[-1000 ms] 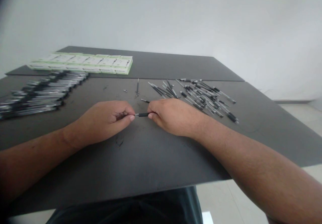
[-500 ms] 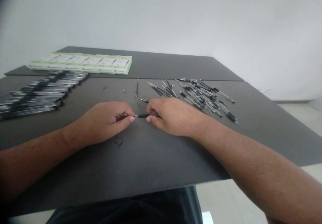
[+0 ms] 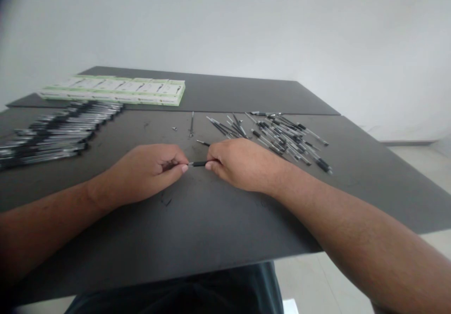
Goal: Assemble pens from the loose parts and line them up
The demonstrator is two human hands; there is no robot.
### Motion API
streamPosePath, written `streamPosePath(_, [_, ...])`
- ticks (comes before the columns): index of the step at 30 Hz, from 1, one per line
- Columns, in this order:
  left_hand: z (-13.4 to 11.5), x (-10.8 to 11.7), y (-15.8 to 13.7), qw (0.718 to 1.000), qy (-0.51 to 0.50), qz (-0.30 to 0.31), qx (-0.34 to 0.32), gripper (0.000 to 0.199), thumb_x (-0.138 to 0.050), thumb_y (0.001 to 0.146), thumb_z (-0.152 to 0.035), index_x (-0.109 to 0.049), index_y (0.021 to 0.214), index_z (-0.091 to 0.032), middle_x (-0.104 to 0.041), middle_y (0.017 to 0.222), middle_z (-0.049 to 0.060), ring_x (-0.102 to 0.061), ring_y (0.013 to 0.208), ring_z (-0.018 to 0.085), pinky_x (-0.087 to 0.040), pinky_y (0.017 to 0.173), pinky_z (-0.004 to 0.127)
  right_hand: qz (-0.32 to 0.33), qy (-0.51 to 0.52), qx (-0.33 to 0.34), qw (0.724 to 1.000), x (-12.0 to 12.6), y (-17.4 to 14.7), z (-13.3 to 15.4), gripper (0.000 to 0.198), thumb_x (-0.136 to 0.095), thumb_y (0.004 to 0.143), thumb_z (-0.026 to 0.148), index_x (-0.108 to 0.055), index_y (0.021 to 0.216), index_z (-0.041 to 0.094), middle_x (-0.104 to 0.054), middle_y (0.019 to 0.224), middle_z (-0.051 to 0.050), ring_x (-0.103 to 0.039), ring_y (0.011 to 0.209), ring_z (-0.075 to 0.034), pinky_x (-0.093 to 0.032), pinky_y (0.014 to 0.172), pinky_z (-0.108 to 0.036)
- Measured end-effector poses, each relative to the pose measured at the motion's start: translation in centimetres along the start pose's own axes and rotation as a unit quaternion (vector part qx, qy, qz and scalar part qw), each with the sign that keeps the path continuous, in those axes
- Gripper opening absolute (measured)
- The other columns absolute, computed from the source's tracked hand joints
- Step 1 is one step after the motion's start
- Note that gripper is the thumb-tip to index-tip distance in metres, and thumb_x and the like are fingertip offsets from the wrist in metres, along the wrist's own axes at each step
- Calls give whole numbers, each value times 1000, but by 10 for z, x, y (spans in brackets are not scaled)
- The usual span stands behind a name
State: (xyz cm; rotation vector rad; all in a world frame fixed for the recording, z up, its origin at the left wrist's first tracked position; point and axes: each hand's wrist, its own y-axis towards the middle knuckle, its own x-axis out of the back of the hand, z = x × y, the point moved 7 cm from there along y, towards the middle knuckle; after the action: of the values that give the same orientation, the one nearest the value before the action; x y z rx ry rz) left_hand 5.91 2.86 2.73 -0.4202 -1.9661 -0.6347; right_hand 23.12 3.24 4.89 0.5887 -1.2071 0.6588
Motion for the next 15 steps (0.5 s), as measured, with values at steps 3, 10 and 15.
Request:
streamPosePath(3, [-1, 1, 0, 1000, -1, 2, 4, 20, -57, 93, -32, -74, 87, -24, -73, 75, -1, -63, 67, 17, -40, 65, 30, 2, 0, 4, 1000, 0, 0, 1, 23, -56, 107, 29, -74, 100, 17, -76, 92, -7, -66, 84, -20, -41, 76, -31])
streamPosePath(10, [0, 0, 0, 1000, 3, 3, 7, 20, -56, 93, -33, -74, 89, -24, -73, 76, -1, -64, 68, 17, -40, 65, 30, 6, 3, -10, 1000, 0, 1, -1, 12, -67, 100, 28, -74, 99, 18, -75, 90, -5, -64, 81, -19, -40, 73, -30])
streamPosePath(15, [0, 0, 0, 1000, 9, 4, 5, 21, -55, 93, -33, -73, 89, -24, -73, 76, -1, -64, 67, 17, -42, 67, 30, 13, 12, 3, 1000, 0, 1, 1, 19, -59, 105, 28, -75, 104, 17, -77, 95, -7, -66, 87, -20, -42, 78, -31])
